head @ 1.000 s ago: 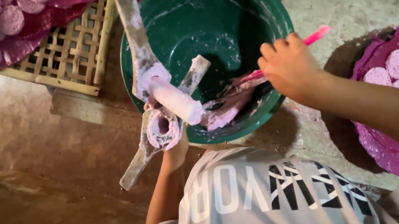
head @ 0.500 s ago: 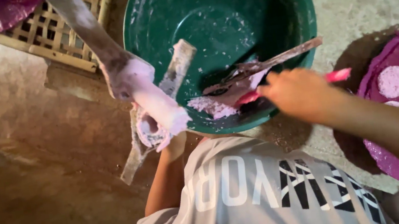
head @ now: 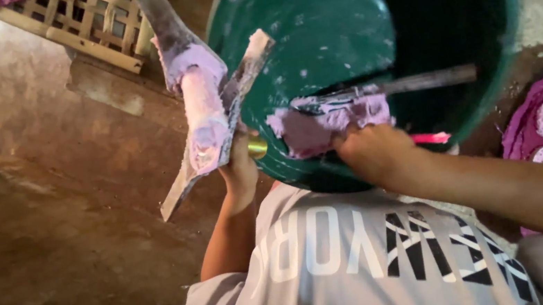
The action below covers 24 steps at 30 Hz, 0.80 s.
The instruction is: The person scoops pink paste from a green bucket using a spatula and applies it to a wooden roller tool. They press the roller into a metal ring placed on a pink glittery mat to form circular pink pastes. The person repeats this process, occasionally moving the ring to new positions and transferring finished circles to a bamboo tray.
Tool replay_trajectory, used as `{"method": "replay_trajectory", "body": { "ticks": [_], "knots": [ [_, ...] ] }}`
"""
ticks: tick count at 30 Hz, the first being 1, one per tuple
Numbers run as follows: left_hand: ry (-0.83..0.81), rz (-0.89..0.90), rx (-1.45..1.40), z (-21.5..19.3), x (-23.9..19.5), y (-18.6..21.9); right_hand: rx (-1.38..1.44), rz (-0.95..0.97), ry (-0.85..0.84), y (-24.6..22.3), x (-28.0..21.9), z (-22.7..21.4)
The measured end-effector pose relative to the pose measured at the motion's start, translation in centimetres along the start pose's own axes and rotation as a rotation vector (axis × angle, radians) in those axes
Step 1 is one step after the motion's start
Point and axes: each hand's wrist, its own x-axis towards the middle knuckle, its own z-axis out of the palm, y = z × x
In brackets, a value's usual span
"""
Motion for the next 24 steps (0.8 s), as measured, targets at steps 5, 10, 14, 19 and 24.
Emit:
{"method": "replay_trajectory", "body": {
  "ticks": [5,10,14,19,24],
  "knots": [
    [-0.140,0.247,0.242,-0.1,0.6,-2.0,0.198,-0.046,-0.059,2.4,-1.6,1.5],
    [-0.162,0.092,0.042,1.2,1.4,-0.2,0.093,0.162,-0.175,3.1,-6.7,-2.0],
    [-0.054,0.008,-0.074,2.3,1.6,1.0,-0.067,0.249,-0.216,3.5,-8.1,-4.4],
    [0.031,-0.007,-0.101,3.4,1.4,0.9,0.056,0.089,-0.128,2.6,-5.3,-1.4],
    [-0.015,0.121,0.103,3.1,0.3,0.7,0.140,0.038,-0.095,1.0,-3.9,-0.8]
  ]
}}
